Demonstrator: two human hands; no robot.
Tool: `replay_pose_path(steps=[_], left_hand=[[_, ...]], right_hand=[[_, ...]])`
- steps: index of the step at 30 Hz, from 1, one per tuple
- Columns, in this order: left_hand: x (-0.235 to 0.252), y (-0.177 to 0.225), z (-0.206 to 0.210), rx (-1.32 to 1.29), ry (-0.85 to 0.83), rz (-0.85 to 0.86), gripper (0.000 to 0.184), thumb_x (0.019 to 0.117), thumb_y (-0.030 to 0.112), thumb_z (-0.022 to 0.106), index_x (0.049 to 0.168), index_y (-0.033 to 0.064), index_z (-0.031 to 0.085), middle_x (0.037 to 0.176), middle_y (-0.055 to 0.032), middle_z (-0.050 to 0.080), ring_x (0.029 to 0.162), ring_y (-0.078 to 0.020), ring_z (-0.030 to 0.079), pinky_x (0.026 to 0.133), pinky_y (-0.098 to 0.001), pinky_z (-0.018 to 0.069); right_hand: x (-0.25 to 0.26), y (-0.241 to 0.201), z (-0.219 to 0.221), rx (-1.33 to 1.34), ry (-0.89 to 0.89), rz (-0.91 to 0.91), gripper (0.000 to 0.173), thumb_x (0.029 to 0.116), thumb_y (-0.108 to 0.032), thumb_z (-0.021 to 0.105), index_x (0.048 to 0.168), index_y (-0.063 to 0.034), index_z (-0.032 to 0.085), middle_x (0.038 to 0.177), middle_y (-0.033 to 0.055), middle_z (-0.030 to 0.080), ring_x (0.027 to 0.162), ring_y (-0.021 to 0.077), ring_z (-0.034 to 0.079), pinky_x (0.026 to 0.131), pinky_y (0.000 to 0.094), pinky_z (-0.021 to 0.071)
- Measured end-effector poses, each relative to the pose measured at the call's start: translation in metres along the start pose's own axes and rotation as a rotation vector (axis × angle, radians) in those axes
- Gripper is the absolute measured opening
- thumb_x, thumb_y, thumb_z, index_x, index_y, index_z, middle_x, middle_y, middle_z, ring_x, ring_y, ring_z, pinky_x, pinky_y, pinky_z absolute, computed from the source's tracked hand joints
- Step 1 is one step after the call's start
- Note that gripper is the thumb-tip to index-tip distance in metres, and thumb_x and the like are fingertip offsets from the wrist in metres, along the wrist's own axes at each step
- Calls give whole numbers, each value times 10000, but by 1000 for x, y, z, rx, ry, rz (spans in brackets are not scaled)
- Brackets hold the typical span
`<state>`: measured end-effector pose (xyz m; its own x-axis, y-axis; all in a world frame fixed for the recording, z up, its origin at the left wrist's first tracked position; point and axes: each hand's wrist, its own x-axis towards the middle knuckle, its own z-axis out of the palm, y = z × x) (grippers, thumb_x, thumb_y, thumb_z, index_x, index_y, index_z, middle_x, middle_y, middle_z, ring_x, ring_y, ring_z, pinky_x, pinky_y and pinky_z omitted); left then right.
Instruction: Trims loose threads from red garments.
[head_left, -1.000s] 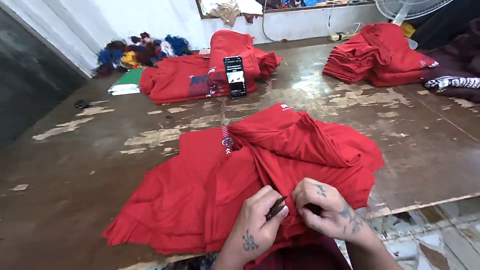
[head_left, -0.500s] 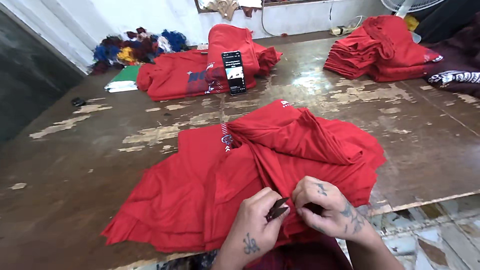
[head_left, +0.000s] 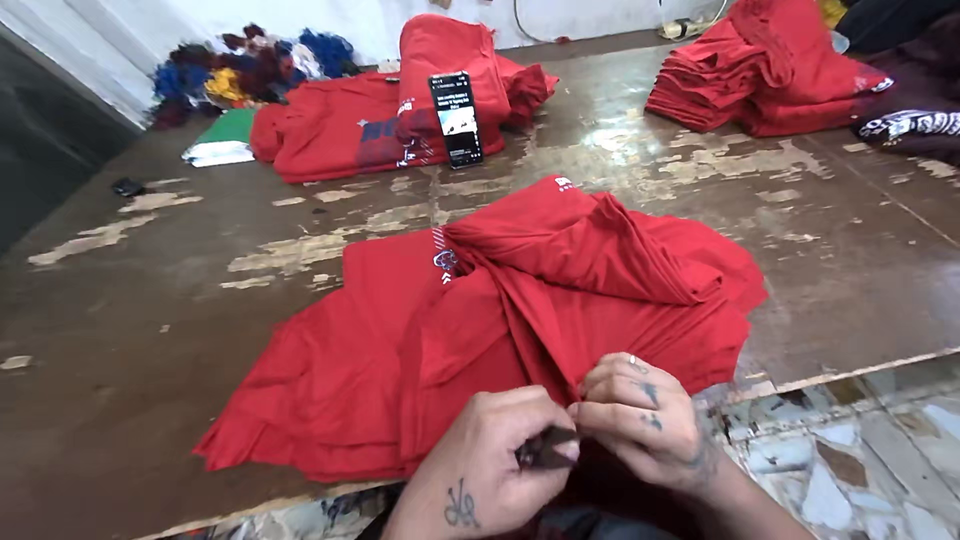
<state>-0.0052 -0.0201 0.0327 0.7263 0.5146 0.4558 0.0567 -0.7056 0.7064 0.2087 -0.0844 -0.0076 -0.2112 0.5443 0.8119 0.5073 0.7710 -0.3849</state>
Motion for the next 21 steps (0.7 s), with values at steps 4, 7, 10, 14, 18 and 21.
replay_pose_path(steps=[4, 7, 10, 14, 18, 21], left_hand=[[2, -3, -14, 412, -27, -119, 391, 1015, 371, 510, 1251, 113, 685, 958, -68, 698, 779, -176, 673, 621, -362, 543], [3, -2, -18, 502, -62, -36, 330, 1025, 279, 506, 1216, 110, 717, 953, -85, 732, 823, -234, 710, 690, -401, 555], [5, 2, -15, 542, -85, -7, 303, 1040, 225, 505, 1191, 123, 746, 964, -76, 762, 839, -242, 743, 699, -414, 579], [2, 0, -14, 565, -38, 1, 297, 1018, 215, 522, 1185, 150, 759, 920, -49, 750, 785, -204, 724, 636, -372, 562], [4, 1, -10, 578, -46, 14, 300, 990, 228, 553, 1204, 165, 754, 904, -50, 730, 759, -214, 708, 615, -380, 556], [6, 1, -9, 583, 6, 33, 282, 1014, 199, 541, 1175, 171, 770, 894, -44, 750, 750, -201, 724, 605, -365, 565]], right_hand=[[-1, -4, 0, 50, 33, 58, 89, 975, -78, 635, 948, -44, 713, 801, 80, 698, 933, 229, 725, 965, 404, 573], [31, -15, -2, 49, 10, 180, 104, 882, 37, 680, 803, 11, 743, 648, 103, 690, 739, 252, 747, 829, 371, 604], [28, -15, -1, 52, 24, 165, 97, 877, 25, 687, 811, 5, 755, 639, 97, 686, 730, 242, 741, 825, 367, 598], [-10, 3, 3, 74, 77, -1, 117, 1005, -137, 611, 982, -61, 697, 792, 75, 661, 933, 218, 706, 963, 409, 562], [-11, 2, 2, 54, 90, 10, 106, 1005, -146, 618, 997, -78, 699, 812, 62, 664, 941, 199, 704, 961, 400, 565], [-11, 2, 2, 33, 92, 2, 102, 1008, -163, 619, 1006, -98, 698, 827, 44, 670, 955, 187, 704, 962, 394, 565]])
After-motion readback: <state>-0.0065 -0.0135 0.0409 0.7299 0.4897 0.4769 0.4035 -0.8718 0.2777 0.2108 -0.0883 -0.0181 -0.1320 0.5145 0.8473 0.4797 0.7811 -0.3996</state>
